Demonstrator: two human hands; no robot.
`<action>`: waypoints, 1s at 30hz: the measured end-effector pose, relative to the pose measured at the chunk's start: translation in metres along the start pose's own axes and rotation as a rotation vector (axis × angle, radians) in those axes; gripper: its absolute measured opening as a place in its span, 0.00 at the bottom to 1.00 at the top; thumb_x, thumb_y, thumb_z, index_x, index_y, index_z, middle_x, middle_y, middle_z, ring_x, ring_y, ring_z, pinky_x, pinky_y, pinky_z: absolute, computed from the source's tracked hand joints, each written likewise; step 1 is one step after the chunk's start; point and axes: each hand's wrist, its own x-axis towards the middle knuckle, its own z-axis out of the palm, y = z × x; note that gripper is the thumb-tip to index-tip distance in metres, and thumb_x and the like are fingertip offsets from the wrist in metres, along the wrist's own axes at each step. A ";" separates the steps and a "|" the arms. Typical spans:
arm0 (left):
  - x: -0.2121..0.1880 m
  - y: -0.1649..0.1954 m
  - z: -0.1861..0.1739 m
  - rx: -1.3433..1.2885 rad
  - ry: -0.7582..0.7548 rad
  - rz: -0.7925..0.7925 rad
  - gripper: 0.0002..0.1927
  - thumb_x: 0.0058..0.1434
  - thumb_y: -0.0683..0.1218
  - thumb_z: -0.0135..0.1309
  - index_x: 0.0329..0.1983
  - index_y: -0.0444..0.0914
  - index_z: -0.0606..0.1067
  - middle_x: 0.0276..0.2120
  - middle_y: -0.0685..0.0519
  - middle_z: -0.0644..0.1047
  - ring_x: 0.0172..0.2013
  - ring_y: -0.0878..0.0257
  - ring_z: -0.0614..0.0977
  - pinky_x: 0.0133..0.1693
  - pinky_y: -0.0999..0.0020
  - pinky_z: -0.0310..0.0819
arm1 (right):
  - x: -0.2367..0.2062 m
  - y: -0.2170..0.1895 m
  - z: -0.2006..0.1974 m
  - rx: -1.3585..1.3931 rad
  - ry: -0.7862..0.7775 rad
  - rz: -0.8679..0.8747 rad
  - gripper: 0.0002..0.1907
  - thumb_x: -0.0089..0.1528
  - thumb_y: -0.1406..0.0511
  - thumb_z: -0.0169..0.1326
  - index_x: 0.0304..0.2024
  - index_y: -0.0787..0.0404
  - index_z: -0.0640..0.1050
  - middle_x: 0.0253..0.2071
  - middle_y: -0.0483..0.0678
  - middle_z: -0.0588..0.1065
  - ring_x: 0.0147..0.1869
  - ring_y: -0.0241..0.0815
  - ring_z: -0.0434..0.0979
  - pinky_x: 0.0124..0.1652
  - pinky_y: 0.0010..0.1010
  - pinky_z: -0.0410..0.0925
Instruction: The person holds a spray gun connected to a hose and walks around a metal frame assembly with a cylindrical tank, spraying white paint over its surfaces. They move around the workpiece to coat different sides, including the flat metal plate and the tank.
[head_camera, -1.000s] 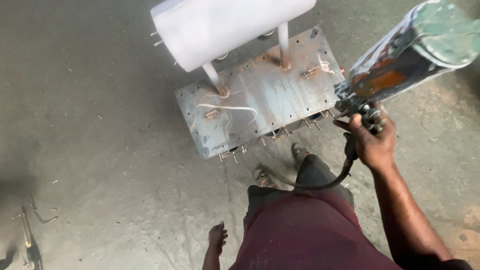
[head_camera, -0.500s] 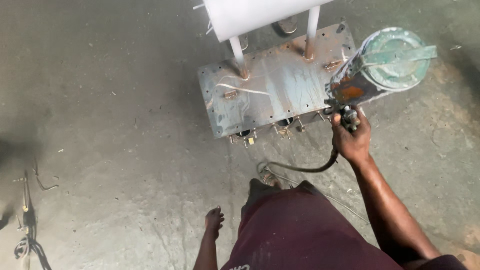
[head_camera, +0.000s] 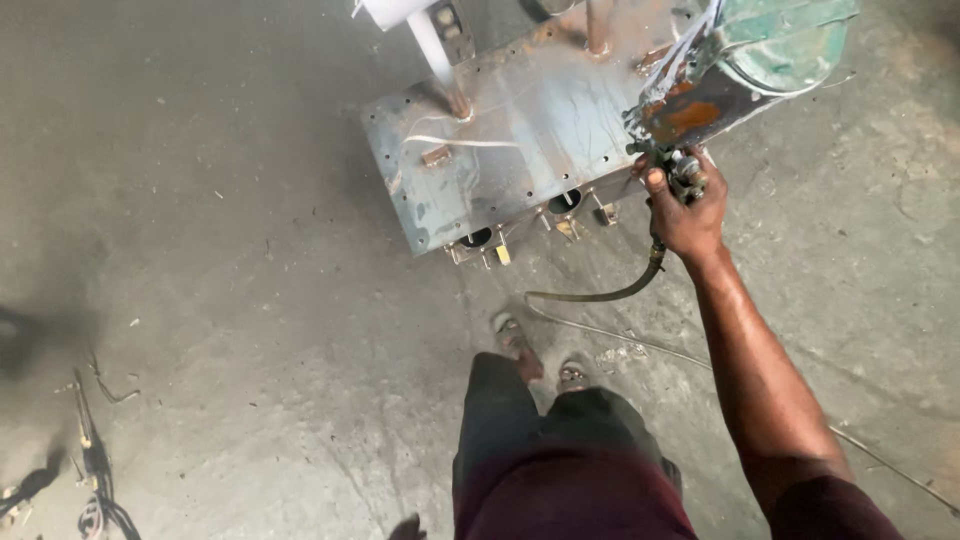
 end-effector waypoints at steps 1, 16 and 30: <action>0.009 0.007 0.001 0.000 -0.005 0.011 0.32 0.65 0.62 0.54 0.66 0.40 0.72 0.48 0.45 0.82 0.43 0.55 0.82 0.41 0.58 0.75 | 0.008 0.005 0.002 -0.025 0.006 -0.084 0.15 0.70 0.59 0.62 0.49 0.64 0.76 0.41 0.42 0.78 0.38 0.30 0.74 0.39 0.24 0.69; 0.199 0.130 -0.011 0.398 -0.004 0.236 0.34 0.61 0.63 0.56 0.66 0.42 0.71 0.45 0.41 0.81 0.44 0.49 0.83 0.44 0.55 0.78 | 0.091 0.105 0.074 -0.061 0.170 -0.423 0.10 0.76 0.71 0.63 0.54 0.71 0.74 0.40 0.48 0.79 0.44 0.36 0.80 0.47 0.27 0.74; 0.336 0.080 0.137 0.614 0.279 0.956 0.37 0.59 0.65 0.54 0.66 0.41 0.69 0.47 0.39 0.79 0.49 0.42 0.80 0.50 0.48 0.75 | 0.105 0.194 0.128 0.243 -0.142 -0.552 0.07 0.77 0.70 0.59 0.46 0.70 0.76 0.41 0.50 0.78 0.46 0.40 0.81 0.46 0.29 0.74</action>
